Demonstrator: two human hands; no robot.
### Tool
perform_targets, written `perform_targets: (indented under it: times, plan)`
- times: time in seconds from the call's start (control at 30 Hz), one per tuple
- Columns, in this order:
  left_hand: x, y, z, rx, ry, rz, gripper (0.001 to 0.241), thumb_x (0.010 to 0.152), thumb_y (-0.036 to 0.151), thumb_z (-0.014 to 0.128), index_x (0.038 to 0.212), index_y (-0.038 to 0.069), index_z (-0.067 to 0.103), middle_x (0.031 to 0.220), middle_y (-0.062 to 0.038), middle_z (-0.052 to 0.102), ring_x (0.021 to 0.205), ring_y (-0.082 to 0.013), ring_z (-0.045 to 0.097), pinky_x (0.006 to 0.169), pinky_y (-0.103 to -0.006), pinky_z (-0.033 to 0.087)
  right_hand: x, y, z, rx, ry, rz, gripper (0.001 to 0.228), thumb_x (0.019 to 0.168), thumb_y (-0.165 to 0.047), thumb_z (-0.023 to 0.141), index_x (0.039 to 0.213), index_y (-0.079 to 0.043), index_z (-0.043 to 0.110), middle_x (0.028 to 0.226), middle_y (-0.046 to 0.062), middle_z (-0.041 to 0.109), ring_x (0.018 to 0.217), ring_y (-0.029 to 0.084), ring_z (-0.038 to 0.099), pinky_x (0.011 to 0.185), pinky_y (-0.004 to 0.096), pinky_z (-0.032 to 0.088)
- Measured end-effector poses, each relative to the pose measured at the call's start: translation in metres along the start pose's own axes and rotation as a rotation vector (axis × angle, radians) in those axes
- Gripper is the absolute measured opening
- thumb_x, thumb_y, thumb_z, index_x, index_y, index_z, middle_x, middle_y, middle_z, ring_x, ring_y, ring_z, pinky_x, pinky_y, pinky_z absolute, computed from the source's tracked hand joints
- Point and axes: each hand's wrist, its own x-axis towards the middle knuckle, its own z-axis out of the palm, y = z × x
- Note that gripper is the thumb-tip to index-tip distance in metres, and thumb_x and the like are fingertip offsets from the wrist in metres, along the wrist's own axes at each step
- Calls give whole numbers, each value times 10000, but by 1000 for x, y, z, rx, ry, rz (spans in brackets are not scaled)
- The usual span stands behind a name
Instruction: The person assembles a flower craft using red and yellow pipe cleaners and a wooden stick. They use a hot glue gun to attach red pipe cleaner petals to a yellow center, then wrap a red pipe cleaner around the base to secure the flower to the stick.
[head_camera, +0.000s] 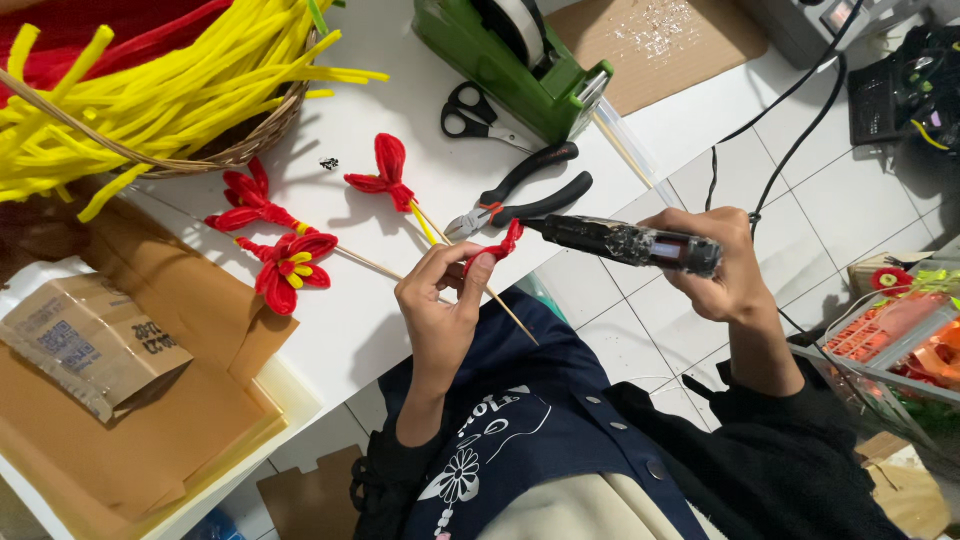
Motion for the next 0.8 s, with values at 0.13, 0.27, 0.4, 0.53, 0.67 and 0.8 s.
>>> perform_targets:
  times: [0.13, 0.27, 0.4, 0.53, 0.67, 0.8]
  plan:
    - [-5, -13, -2, -109, -1, -115, 126, 796, 113, 665, 839, -6, 655, 640, -115, 612, 516, -130, 552, 461, -223, 474, -20, 34, -9, -63, 132, -38, 409, 575, -382, 577, 750, -16, 634, 396, 38, 443, 265, 124, 330, 314, 236, 295]
    - [-8, -21, -7, -260, 19, -319, 151, 787, 132, 640, 873, 8, 635, 709, -67, 630, 557, -114, 555, 573, -194, 479, -15, 41, -21, -137, 407, -152, 290, 770, -167, 462, 964, -34, 292, 722, 70, 374, 519, 137, 401, 413, 236, 307]
    - [-9, -21, -13, -365, 49, -369, 123, 762, 65, 649, 854, -2, 602, 725, -123, 660, 568, -145, 593, 598, -214, 509, -5, 81, -41, -776, 437, 27, 325, 789, -117, 481, 1005, 43, 300, 796, 161, 409, 606, 330, 380, 601, 464, 287]
    - [-13, -30, -20, -381, 61, -401, 151, 759, 96, 660, 867, 7, 605, 733, -114, 661, 591, -139, 610, 536, -208, 485, 17, 133, -45, -1029, 391, -15, 214, 764, -86, 527, 913, -21, 388, 803, 143, 478, 635, 259, 417, 577, 395, 297]
    - [-15, -27, -26, -302, 53, -370, 97, 763, 104, 652, 834, 58, 603, 825, -24, 599, 741, -104, 558, 560, -196, 424, 26, 164, -47, -1134, 307, -105, 172, 754, -105, 583, 864, -50, 463, 759, 83, 487, 647, 222, 429, 582, 343, 309]
    - [-15, -27, -26, -349, 40, -433, 111, 775, 136, 649, 820, 48, 598, 732, -9, 594, 669, -75, 540, 532, -189, 440, 30, 164, -48, -1135, 279, -170, 187, 691, -88, 570, 848, -59, 474, 774, 77, 495, 737, 220, 444, 595, 335, 321]
